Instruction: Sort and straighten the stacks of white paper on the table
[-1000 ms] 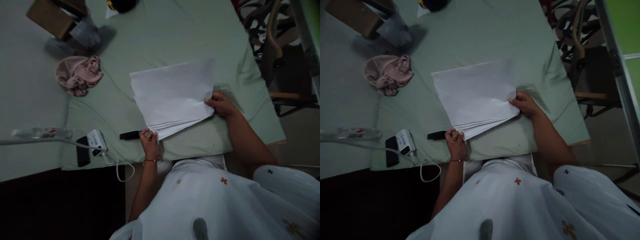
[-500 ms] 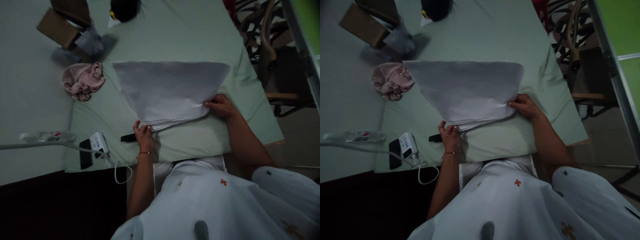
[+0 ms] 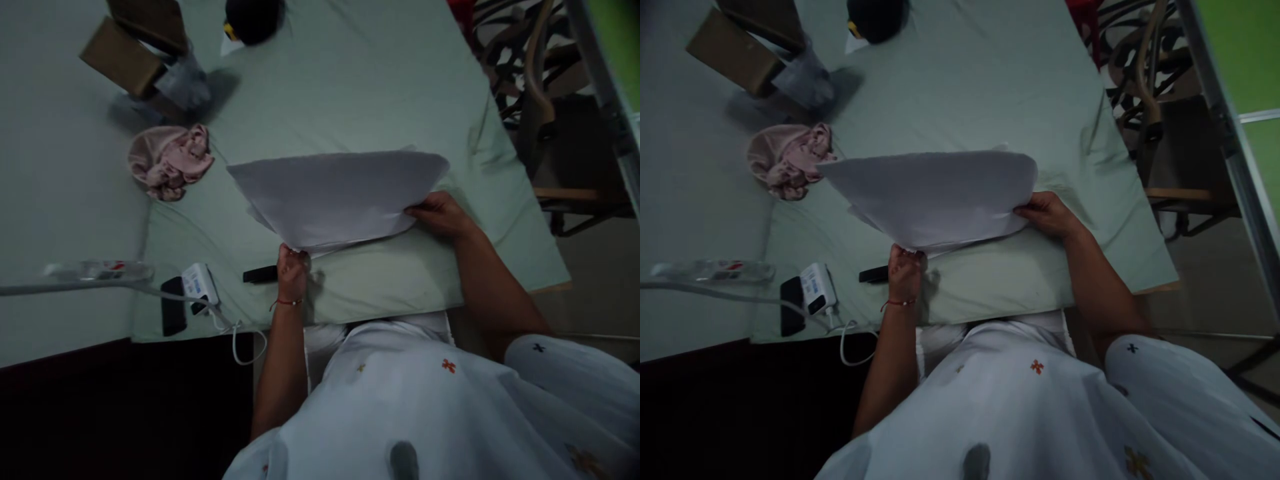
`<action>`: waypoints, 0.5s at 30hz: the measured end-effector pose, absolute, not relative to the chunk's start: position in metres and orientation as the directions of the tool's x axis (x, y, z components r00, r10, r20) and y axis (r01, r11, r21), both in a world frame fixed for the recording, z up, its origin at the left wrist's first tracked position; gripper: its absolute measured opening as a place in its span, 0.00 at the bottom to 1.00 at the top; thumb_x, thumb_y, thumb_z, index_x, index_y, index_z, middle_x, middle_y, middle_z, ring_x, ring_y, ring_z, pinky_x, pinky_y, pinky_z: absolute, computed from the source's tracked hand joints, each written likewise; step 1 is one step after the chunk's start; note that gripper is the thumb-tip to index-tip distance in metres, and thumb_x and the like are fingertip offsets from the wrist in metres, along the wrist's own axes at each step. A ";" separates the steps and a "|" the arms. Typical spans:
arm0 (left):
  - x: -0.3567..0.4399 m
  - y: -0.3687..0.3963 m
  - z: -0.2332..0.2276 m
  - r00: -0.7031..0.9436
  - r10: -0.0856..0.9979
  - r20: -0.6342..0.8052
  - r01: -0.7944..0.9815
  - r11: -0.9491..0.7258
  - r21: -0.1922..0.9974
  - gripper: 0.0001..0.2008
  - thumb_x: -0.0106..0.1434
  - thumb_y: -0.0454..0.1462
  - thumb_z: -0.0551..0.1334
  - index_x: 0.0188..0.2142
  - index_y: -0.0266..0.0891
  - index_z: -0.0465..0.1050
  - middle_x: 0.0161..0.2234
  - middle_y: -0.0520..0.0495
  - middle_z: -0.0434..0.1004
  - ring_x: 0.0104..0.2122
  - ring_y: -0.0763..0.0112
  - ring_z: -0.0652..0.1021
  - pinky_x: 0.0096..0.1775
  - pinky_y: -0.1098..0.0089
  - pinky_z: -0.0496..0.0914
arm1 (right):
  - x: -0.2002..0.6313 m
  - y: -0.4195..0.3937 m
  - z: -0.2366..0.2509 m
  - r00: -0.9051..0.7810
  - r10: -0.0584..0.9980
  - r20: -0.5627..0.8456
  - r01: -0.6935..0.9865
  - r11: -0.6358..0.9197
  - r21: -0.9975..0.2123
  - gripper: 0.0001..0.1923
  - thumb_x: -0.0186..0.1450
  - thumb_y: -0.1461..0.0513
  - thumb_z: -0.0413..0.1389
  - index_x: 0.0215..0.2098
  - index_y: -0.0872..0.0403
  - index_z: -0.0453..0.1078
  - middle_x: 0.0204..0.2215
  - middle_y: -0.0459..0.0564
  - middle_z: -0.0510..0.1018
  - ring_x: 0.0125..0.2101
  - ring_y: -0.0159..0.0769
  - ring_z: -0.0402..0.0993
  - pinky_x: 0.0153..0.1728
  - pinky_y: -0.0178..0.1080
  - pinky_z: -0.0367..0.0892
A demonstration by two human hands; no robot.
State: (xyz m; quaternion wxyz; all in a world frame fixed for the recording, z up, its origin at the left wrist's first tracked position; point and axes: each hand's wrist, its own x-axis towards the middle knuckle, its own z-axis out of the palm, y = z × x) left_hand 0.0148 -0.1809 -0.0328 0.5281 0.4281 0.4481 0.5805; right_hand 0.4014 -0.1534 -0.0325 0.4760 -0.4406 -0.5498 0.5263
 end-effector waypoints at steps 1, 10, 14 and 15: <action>0.015 -0.180 -0.032 -0.111 0.993 0.030 -0.220 -0.054 0.974 0.21 0.47 0.39 0.75 0.41 0.45 0.75 0.36 0.52 0.76 0.37 0.73 0.76 0.43 0.74 0.71 | 0.400 -0.154 -0.032 -0.158 0.985 0.068 -0.017 0.066 -0.998 0.15 0.57 0.51 0.69 0.41 0.47 0.83 0.41 0.46 0.86 0.45 0.41 0.80 0.58 0.51 0.71; 0.014 -0.166 -0.004 -0.266 0.953 0.143 0.150 -0.106 0.983 0.17 0.48 0.46 0.77 0.28 0.38 0.78 0.29 0.50 0.78 0.35 0.68 0.77 0.45 0.66 0.74 | 0.398 -0.157 -0.022 -0.077 0.995 0.061 -0.065 0.056 -0.996 0.16 0.54 0.49 0.72 0.37 0.46 0.82 0.38 0.45 0.85 0.44 0.41 0.80 0.56 0.51 0.73; 0.003 -0.174 -0.003 -0.188 0.978 0.094 0.213 -0.053 0.976 0.14 0.45 0.38 0.79 0.25 0.39 0.76 0.26 0.50 0.76 0.38 0.62 0.80 0.47 0.62 0.76 | 0.396 -0.159 -0.019 -0.074 0.997 0.023 -0.106 0.015 -0.994 0.22 0.50 0.50 0.75 0.39 0.49 0.81 0.39 0.48 0.84 0.44 0.44 0.80 0.52 0.51 0.75; 0.001 -0.176 -0.005 -0.170 0.982 0.079 0.209 -0.042 0.977 0.14 0.44 0.36 0.79 0.27 0.39 0.77 0.28 0.49 0.77 0.40 0.61 0.80 0.47 0.62 0.76 | 0.395 -0.159 -0.019 -0.082 0.997 0.003 -0.104 -0.006 -0.995 0.23 0.49 0.50 0.75 0.39 0.49 0.81 0.39 0.48 0.84 0.44 0.45 0.80 0.51 0.51 0.76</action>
